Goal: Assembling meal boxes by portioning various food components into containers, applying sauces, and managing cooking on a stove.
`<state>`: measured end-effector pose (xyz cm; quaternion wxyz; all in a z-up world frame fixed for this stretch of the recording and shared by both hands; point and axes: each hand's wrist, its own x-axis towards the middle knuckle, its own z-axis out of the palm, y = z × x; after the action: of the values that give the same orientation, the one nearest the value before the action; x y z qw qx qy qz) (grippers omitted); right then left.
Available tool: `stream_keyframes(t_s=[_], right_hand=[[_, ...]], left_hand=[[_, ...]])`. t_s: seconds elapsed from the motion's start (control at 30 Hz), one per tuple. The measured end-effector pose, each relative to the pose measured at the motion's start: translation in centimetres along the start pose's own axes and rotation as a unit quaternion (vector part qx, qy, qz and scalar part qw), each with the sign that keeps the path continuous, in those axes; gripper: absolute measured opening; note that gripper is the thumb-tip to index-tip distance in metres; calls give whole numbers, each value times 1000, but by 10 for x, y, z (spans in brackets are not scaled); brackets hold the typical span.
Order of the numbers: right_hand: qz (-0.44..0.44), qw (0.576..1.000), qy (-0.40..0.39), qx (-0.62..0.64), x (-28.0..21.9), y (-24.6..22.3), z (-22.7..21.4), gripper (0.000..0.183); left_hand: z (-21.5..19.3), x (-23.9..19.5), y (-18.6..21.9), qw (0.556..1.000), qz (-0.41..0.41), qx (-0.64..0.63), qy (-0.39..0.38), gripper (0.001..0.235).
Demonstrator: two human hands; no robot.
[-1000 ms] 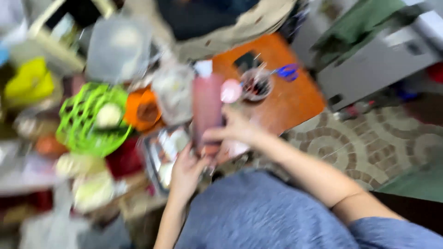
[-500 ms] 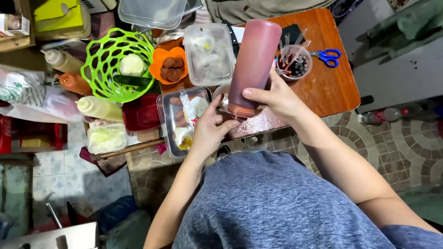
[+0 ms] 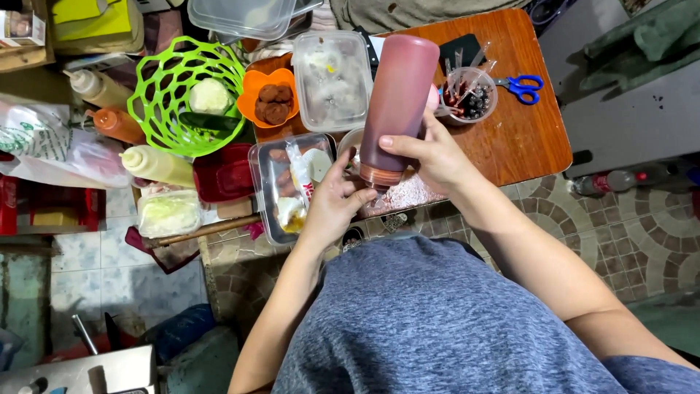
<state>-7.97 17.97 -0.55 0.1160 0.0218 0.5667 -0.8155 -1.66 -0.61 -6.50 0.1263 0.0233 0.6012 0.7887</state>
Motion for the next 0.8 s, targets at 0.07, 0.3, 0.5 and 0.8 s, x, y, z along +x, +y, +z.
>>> stream_keyframes(t_s=[0.07, 0.3, 0.5, 0.8], right_hand=[[1, 1000, 7, 2, -2, -3, 5, 67], [2, 999, 33, 9, -5, -1, 10, 63], [12, 999, 47, 9, -6, -9, 16, 63], [18, 998, 57, 13, -6, -7, 15, 61]], left_hand=[[-2, -1, 1, 1000, -4, 1, -6, 94], [-2, -4, 2, 999, -28, -34, -21, 95], [2, -4, 6, 997, -42, -61, -23, 94], [3, -6, 4, 995, -48, -81, -18, 90]])
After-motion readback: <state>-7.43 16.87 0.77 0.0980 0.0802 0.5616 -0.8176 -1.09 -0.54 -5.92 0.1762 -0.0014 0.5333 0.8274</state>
